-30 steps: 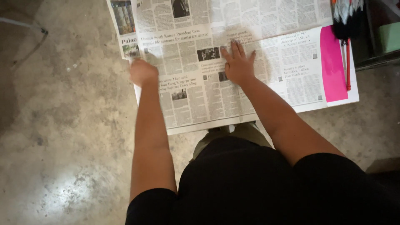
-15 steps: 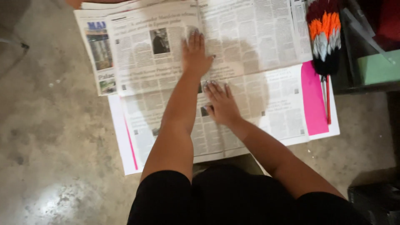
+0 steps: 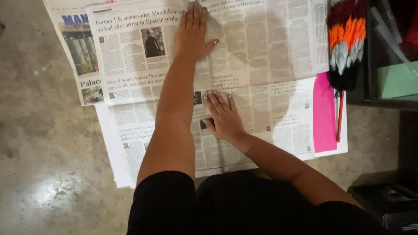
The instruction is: Dusting and flipping through newspapers on a desk.
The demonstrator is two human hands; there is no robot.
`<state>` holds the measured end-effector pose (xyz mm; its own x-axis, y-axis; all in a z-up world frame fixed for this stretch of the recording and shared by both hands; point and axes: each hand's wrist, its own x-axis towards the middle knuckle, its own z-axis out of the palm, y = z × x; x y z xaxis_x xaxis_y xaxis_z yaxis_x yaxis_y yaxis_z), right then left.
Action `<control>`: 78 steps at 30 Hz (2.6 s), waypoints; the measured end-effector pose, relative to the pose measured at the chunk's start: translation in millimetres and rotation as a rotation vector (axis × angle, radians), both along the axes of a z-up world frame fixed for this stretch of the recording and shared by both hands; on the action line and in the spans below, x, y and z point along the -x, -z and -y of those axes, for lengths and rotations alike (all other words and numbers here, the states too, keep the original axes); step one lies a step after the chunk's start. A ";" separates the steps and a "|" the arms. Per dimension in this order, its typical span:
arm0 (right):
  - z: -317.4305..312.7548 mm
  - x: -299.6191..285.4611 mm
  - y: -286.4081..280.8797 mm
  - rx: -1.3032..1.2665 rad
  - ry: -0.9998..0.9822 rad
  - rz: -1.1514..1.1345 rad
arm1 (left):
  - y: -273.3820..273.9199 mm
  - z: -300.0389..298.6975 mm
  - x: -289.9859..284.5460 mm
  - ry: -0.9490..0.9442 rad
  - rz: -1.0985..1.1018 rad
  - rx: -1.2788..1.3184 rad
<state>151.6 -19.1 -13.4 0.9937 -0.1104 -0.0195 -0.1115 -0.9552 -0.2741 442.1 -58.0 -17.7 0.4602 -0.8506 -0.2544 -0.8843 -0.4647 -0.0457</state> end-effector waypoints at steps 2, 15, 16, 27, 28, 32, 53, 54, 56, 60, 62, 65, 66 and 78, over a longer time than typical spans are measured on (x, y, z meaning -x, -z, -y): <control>-1.7 -0.1 -5.3 -0.042 0.008 0.038 | 14.2 -4.4 1.7 0.003 0.097 0.210; -14.2 23.1 12.8 0.256 -0.019 0.102 | 20.9 -203.0 270.7 -0.135 -0.036 0.582; -19.0 30.1 10.6 0.181 0.019 0.122 | 13.0 -215.3 285.2 -0.137 -0.135 0.484; -48.5 139.7 28.2 0.113 0.154 0.122 | 37.2 -258.3 341.9 0.064 -0.115 0.267; -43.4 142.3 14.8 0.112 0.189 0.063 | 39.4 -260.5 344.6 0.061 -0.096 0.262; 31.9 172.4 36.4 0.597 0.405 0.027 | 63.5 -251.8 338.4 0.066 0.027 0.357; 243.5 311.8 87.0 0.329 0.761 -0.123 | 60.5 -252.0 374.5 0.061 -0.011 0.214; 245.1 302.2 66.5 0.330 0.746 -0.118 | 45.7 -242.7 370.9 0.046 -0.007 0.216; 225.1 305.7 39.8 -0.025 0.863 -0.157 | 21.7 -243.6 378.9 0.047 0.064 0.033; 266.9 294.1 125.9 -0.009 0.867 -0.159 | 28.0 -237.6 380.1 0.006 -0.002 -0.065; 250.0 287.0 118.6 -0.144 0.979 0.162 | 29.3 -238.0 381.4 -0.047 -0.043 0.030; 127.3 281.8 12.9 -0.416 0.978 0.499 | 36.8 -246.5 397.0 -0.196 0.033 0.216; 105.8 282.7 0.4 -0.418 0.974 0.503 | 29.7 -245.4 400.8 -0.198 0.038 0.217; -64.2 315.7 -18.2 -0.513 0.591 0.095 | 41.1 -241.2 405.0 -0.337 -0.036 0.173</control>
